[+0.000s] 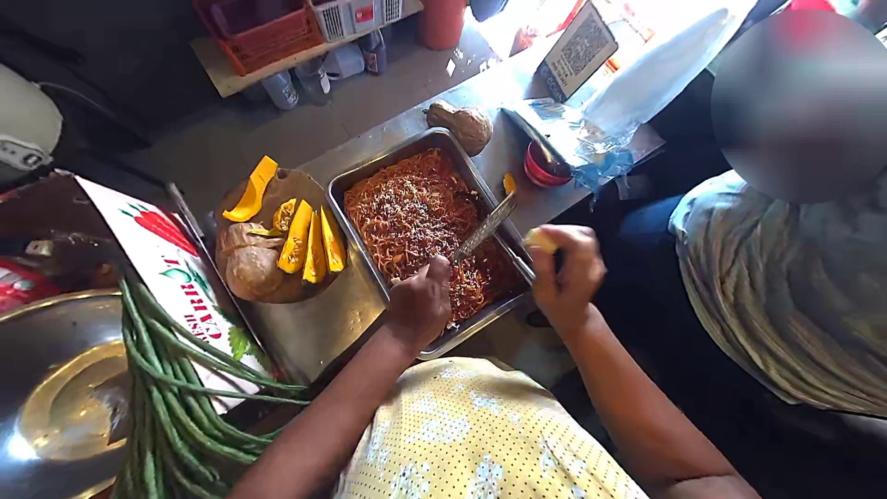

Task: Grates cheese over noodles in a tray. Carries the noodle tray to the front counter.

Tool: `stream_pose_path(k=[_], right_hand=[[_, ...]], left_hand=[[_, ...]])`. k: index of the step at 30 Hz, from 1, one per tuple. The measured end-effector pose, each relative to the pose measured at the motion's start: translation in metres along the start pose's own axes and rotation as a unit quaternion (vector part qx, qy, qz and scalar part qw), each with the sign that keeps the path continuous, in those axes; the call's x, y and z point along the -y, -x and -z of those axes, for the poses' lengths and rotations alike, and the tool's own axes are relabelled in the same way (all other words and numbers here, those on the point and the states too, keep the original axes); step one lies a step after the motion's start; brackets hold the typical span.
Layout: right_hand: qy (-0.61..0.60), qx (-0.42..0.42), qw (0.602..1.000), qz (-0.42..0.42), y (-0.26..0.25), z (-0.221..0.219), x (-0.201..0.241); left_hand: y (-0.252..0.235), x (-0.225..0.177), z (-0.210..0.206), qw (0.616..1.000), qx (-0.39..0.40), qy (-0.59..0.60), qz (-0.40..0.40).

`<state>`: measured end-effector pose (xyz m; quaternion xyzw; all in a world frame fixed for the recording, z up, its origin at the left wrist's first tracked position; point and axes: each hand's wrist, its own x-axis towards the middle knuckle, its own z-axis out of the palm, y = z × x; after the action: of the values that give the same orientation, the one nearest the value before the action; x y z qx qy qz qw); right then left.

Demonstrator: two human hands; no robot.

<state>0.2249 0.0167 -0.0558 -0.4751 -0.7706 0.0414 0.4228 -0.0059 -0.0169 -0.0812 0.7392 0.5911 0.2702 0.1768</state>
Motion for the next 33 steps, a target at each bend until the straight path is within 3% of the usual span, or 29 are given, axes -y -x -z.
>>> stream_pose_path(k=[2,3,5,7,11,14,18,23,28,33], right_hand=[[0.011,0.119,0.991,-0.058,0.016,-0.013,-0.02],[0.011,0.143,0.986,-0.08,0.019,-0.017,-0.025],[-0.013,0.12,0.987,-0.104,0.017,-0.011,-0.018],[-0.035,0.087,0.99,-0.109,0.011,-0.005,-0.012],[0.016,0.114,0.99,-0.082,0.007,-0.015,-0.018],[0.099,0.154,0.979,-0.094,0.02,-0.033,-0.006],[0.07,0.204,0.975,-0.06,0.044,-0.049,0.024],[0.093,0.159,0.975,-0.128,0.039,-0.049,-0.013],[0.016,0.178,0.981,-0.073,0.045,-0.055,0.024],[0.065,0.132,0.979,-0.139,0.035,-0.053,-0.007]], left_hand=[[-0.001,0.0,-0.005,0.993,0.1,-0.024,0.066],[0.0,0.001,-0.005,0.992,0.098,-0.025,0.069],[0.003,-0.001,0.003,0.99,0.105,0.011,0.091],[0.0,0.001,0.012,0.968,0.183,0.078,0.154],[-0.013,0.009,0.013,0.922,0.26,0.192,0.213],[-0.014,0.005,0.012,0.912,0.274,0.206,0.226],[-0.013,0.002,0.007,0.905,0.298,0.195,0.231],[-0.003,0.001,0.003,0.899,0.322,0.194,0.226],[-0.001,-0.004,0.006,0.905,0.332,0.156,0.213],[0.002,-0.012,0.007,0.909,0.337,0.127,0.211]])
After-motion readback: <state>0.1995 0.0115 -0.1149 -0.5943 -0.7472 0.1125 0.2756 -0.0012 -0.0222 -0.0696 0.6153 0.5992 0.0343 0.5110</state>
